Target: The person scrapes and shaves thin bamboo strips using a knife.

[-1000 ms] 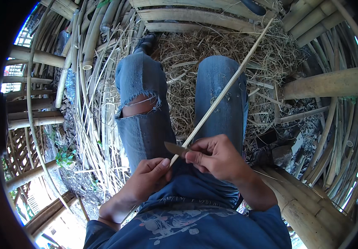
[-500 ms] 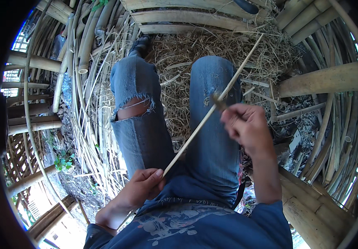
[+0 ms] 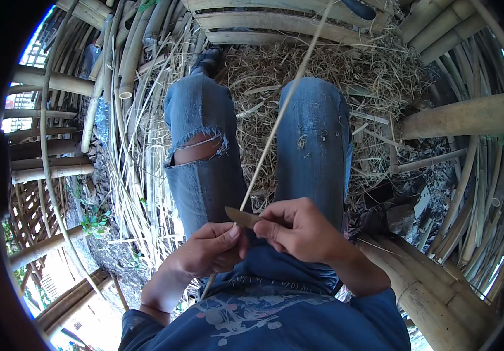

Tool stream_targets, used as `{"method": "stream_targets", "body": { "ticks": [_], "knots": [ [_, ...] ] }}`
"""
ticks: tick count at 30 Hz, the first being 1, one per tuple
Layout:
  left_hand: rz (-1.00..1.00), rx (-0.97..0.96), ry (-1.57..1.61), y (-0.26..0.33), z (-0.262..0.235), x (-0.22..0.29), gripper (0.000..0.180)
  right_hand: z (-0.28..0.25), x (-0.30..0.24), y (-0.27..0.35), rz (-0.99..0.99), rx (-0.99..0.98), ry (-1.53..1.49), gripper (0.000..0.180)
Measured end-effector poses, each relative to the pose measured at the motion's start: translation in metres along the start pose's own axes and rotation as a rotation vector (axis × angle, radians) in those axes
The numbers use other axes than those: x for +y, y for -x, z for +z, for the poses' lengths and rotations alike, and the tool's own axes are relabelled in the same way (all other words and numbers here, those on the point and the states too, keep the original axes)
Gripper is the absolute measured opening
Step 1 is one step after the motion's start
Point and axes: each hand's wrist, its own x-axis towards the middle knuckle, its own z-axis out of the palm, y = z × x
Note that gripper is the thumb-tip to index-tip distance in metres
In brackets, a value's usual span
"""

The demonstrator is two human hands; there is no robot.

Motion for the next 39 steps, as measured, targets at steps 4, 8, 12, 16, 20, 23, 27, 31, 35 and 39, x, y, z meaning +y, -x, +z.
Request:
{"method": "stream_targets", "body": {
  "ticks": [4,8,12,16,20,23,27,31,35,39],
  "knots": [
    [0.014,-0.022,-0.141,0.000,0.009,0.004,0.038,-0.001,0.006,-0.004,0.070,-0.106,-0.069,0.020],
    [0.009,0.031,-0.213,-0.001,0.009,0.004,0.038,-0.002,0.003,-0.004,0.098,-0.084,-0.107,0.018],
    [-0.026,0.049,-0.247,-0.001,0.009,0.007,0.038,-0.004,0.004,-0.003,0.077,-0.024,-0.055,0.017],
    [-0.040,0.063,-0.249,0.001,0.008,0.002,0.038,-0.019,-0.006,-0.001,-0.005,0.207,0.080,0.017],
    [-0.082,0.085,-0.310,0.003,0.006,-0.005,0.039,-0.044,-0.009,0.001,-0.050,0.357,-0.016,0.022],
    [-0.053,0.092,-0.322,0.000,0.007,-0.003,0.039,-0.031,-0.007,0.001,0.005,0.251,0.061,0.020],
    [-0.032,0.111,-0.360,-0.007,0.013,-0.001,0.040,-0.002,0.010,-0.003,0.053,-0.021,-0.033,0.018],
    [-0.065,0.147,-0.373,-0.003,0.009,-0.003,0.040,-0.018,-0.002,-0.004,0.042,0.236,0.032,0.024],
    [-0.053,0.164,-0.479,-0.002,0.010,-0.005,0.041,-0.035,0.000,-0.002,0.040,0.203,-0.093,0.022],
    [-0.004,0.152,-0.518,-0.007,0.011,-0.005,0.042,-0.005,0.009,-0.005,0.196,-0.063,-0.083,0.017]
  ]
}}
